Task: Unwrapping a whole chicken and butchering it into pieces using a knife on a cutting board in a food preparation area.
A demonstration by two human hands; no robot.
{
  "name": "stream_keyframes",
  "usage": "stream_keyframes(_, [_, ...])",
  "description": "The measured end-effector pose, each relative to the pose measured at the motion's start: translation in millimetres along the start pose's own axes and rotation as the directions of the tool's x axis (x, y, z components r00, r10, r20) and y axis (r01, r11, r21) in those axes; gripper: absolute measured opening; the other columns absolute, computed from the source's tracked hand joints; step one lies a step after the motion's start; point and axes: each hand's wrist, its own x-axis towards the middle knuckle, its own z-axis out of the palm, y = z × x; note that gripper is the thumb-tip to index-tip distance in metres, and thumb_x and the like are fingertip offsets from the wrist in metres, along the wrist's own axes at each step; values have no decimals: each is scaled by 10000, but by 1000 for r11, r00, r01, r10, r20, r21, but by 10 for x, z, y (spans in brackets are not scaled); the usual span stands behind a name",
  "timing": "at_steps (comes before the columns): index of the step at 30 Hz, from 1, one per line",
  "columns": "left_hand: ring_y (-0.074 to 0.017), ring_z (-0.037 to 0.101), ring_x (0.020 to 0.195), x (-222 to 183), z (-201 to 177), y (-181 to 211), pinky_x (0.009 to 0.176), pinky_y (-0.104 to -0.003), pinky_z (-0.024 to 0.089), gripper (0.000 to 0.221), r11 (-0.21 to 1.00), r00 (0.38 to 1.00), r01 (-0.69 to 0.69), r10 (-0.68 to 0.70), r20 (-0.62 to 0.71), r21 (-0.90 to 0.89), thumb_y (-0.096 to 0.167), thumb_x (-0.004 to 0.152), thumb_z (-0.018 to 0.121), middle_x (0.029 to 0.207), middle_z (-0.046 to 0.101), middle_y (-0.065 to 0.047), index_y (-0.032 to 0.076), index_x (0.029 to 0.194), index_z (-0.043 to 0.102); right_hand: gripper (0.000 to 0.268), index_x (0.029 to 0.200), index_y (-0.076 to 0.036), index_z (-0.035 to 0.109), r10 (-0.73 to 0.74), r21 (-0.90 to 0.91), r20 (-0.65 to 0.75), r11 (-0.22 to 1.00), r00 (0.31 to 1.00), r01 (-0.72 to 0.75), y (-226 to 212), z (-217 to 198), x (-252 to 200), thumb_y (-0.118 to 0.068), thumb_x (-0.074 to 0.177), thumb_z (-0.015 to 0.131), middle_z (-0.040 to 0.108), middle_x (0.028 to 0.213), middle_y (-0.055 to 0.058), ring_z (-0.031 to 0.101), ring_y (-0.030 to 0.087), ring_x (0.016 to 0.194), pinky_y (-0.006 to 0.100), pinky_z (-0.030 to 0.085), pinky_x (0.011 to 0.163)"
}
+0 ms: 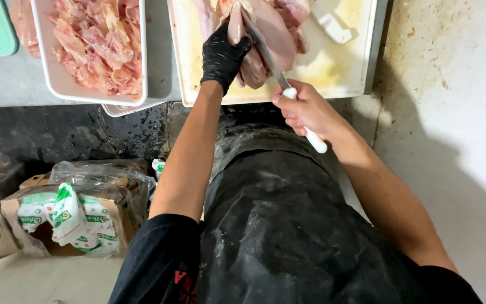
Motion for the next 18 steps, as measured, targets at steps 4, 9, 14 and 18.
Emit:
stream_keyframes(4, [-126,699,918,-69,-36,52,793,-345,574,519,998,999,48,-48,12,-50,383,734,713,1006,796,20,205,1222,715,129,993,-181,494,-83,-30,17,996,996,83,27,-16,-203,-210,1089,576,321,606,-40,288,67,437,255,262,352])
stream_keyframes(9, [-171,784,1006,-2,33,-261,805,-394,608,608,999,999,-44,43,-25,-13,426,777,745,1117,836,-17,227,1348,681,136,1261,-204,583,-600,2,170,793,781,609,-87,-293,-365,-146,1167,504,490,714,-50,353,50,429,151,340,318])
stream_keyframes(14, [-90,724,1050,-107,-29,58,905,-312,606,643,976,989,145,-141,35,-164,336,733,724,1172,819,41,233,1367,690,124,1159,-93,542,46,-321,-64,945,997,-64,-86,-224,-427,-204,1103,538,397,607,24,330,135,429,306,296,355])
stream_keyframes(18, [-143,743,1134,-35,29,-85,980,-338,623,638,974,997,74,-73,11,-216,328,764,758,1242,810,-1,202,1382,664,109,1072,-134,533,128,-194,-86,970,988,-143,75,-103,-290,-239,1086,561,284,640,-22,240,99,473,282,240,390])
